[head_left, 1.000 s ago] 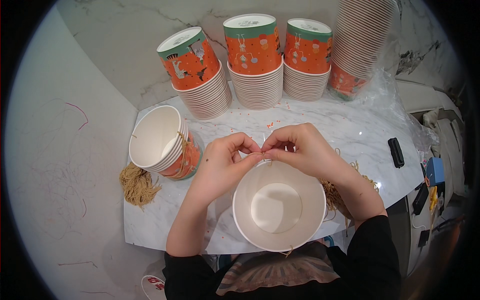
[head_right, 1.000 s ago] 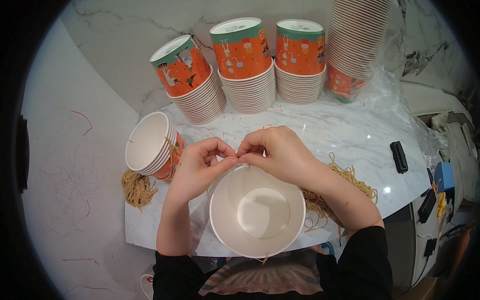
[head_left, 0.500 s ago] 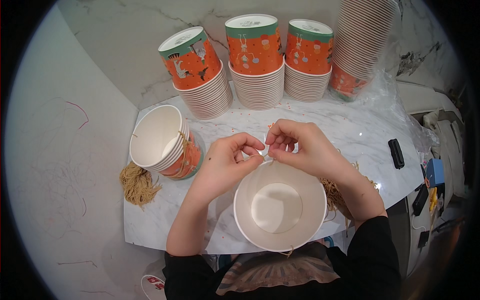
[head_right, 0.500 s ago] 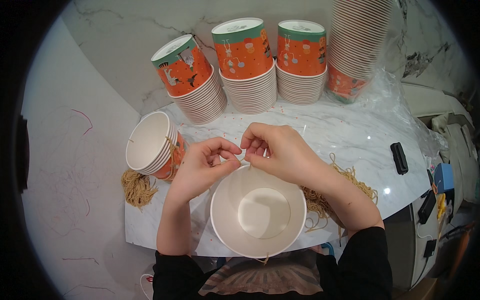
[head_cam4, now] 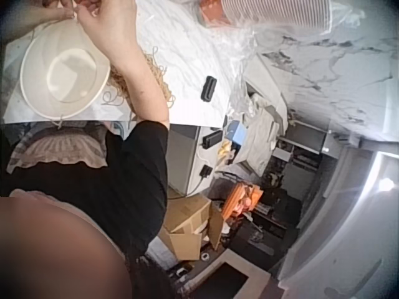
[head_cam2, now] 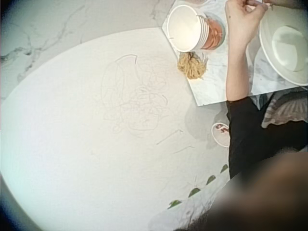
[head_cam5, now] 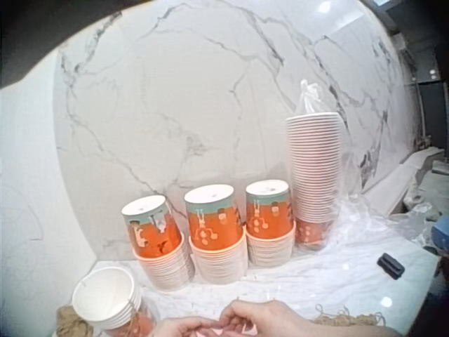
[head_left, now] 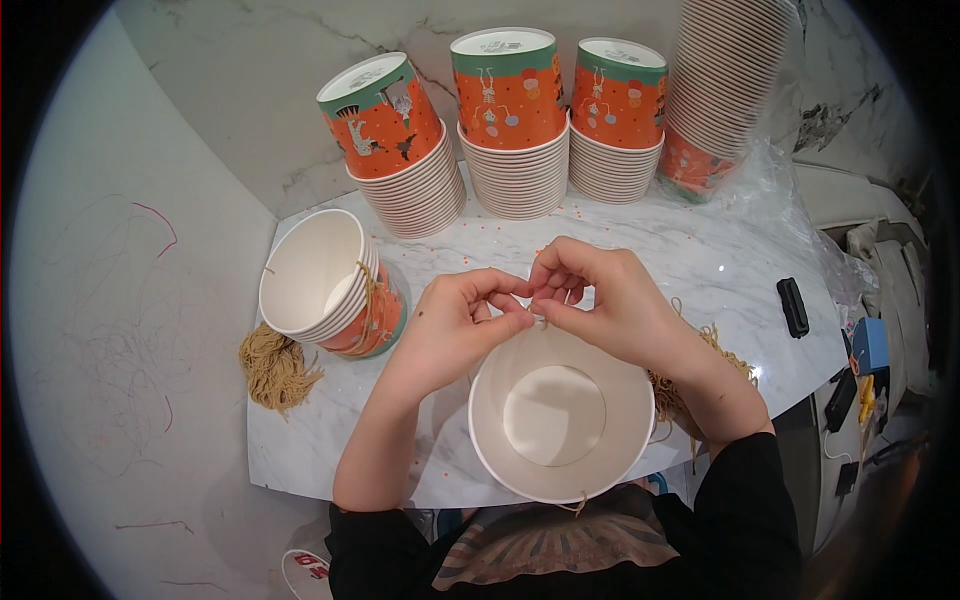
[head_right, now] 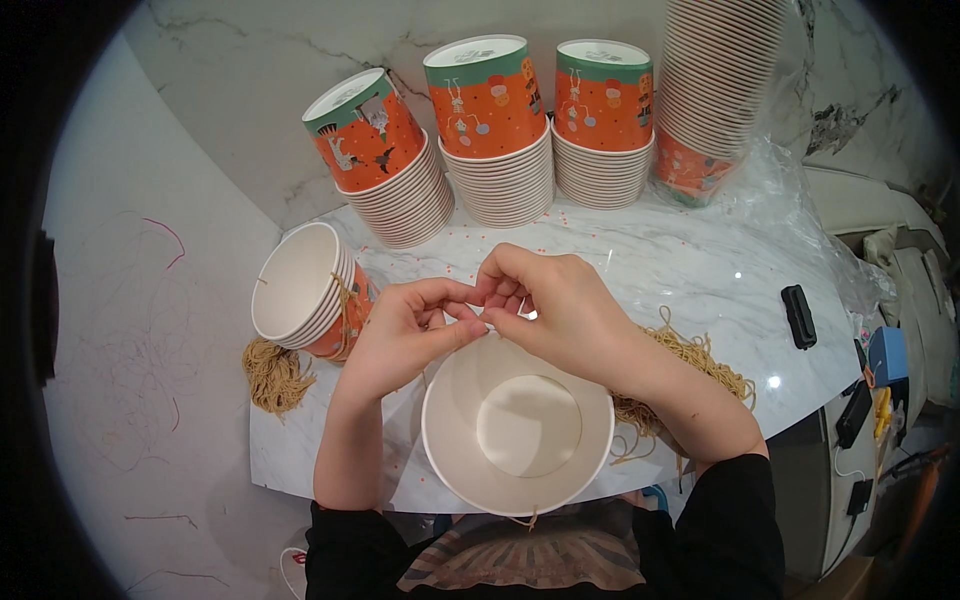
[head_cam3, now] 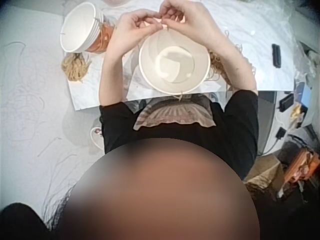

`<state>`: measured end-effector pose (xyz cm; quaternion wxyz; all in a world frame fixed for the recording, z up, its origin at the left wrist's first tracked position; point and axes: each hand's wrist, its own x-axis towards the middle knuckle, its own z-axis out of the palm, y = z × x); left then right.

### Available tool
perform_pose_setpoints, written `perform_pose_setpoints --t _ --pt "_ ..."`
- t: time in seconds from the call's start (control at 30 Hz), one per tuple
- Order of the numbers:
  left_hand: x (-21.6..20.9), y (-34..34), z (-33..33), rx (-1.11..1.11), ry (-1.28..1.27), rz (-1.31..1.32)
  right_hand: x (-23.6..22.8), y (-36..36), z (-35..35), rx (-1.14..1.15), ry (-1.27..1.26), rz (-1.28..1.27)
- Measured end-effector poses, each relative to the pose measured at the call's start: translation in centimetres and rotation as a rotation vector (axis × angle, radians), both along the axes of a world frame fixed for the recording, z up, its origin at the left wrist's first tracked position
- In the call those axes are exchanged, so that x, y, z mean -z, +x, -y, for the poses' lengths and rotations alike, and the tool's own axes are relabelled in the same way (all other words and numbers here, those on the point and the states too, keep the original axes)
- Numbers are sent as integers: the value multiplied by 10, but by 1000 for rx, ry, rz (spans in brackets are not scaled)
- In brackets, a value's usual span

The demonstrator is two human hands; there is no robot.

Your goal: Threading thin elastic bands through pre-punched holes in paper cups for assembly.

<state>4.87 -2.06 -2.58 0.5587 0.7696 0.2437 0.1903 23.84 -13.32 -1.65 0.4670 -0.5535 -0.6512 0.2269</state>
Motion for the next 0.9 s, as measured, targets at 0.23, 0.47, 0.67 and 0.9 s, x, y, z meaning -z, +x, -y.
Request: perform_pose_setpoints --t 0.23,0.47,0.67,0.9 --pt "10 -1 -6 -8 -77 6 -1 -1 2 -2 -29 61" --pt "-15 -13 -6 84 8 -129 -2 0 2 19 -16 57" --pt "-34 -27 -1 45 286 -292 -2 -1 2 6 -3 72" --pt "-38 -29 7 38 388 -224 -3 -2 2 5 -9 63"
